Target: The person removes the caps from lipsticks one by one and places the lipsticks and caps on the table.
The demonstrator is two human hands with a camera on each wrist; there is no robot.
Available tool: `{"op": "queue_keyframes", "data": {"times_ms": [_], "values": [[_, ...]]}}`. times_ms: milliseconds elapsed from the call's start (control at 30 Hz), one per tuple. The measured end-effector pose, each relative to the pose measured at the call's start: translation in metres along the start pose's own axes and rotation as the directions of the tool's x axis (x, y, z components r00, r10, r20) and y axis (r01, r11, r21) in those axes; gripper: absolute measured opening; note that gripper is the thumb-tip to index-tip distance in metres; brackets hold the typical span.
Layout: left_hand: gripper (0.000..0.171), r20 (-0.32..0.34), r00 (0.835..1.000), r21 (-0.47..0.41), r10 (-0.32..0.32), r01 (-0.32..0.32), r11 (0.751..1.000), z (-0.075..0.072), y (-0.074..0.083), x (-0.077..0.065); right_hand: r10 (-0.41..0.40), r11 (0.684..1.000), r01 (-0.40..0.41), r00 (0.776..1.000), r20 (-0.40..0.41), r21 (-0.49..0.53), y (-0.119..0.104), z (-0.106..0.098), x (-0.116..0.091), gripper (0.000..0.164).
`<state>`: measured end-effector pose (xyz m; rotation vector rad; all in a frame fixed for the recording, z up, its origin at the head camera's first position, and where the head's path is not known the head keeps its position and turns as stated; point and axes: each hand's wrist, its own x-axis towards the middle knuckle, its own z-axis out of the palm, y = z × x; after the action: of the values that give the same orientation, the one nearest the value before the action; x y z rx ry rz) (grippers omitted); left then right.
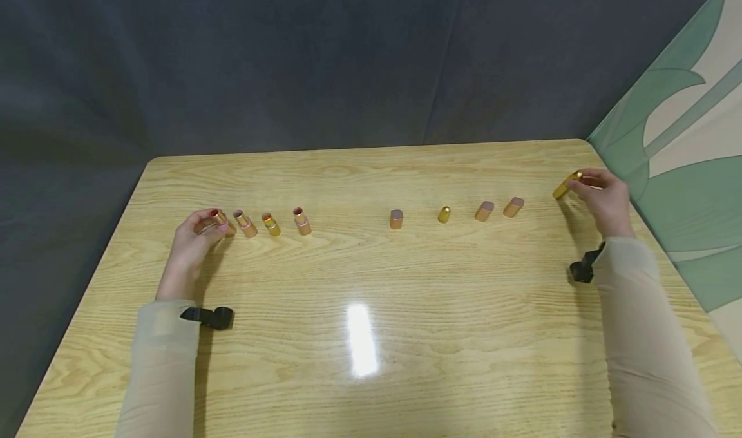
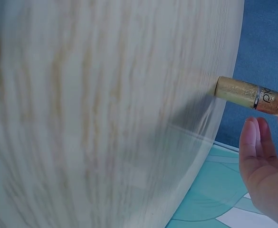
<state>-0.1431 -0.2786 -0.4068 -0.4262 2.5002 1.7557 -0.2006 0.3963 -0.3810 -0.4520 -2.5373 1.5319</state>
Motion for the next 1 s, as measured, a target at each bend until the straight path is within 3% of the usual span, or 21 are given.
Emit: {"op": "queue_keyframes", "data": {"times_ms": [100,200,433,600,733,1000], "values": [[0.026,0.008,1.0,-0.01,0.011,-0.011,1.0,-0.0005,0.0001,-0.0009,0.011,1.0,-0.011,1.0,-0.007,0.017,-0.0014,0.0007,0.0002,0.011],[0.026,0.011,1.0,-0.014,0.015,-0.015,1.0,-0.0008,0.0,-0.0012,0.017,0.994,-0.016,1.0,-0.01,0.112,-0.0015,0.0008,0.0001,0.012],[0.027,0.009,1.0,-0.01,0.006,-0.006,1.0,-0.0012,-0.0013,-0.0002,0.037,0.917,-0.027,0.999,-0.017,0.397,-0.0023,0.0007,-0.0033,0.012],[0.026,0.008,1.0,-0.027,0.013,-0.013,1.0,-0.0014,-0.001,-0.0013,0.072,0.88,-0.059,0.997,-0.01,0.471,-0.0067,0.0011,-0.0049,0.014],[0.024,0.01,1.0,-0.04,0.019,-0.018,0.999,-0.002,0.0003,-0.0029,0.091,0.871,-0.081,0.996,0.002,0.484,-0.0091,0.0029,-0.0057,0.014],[0.032,0.008,1.0,0.019,0.003,-0.003,1.0,-0.001,0.0028,-0.004,0.098,0.832,-0.091,0.995,0.016,0.547,-0.0079,0.0052,-0.0083,0.014]]}}
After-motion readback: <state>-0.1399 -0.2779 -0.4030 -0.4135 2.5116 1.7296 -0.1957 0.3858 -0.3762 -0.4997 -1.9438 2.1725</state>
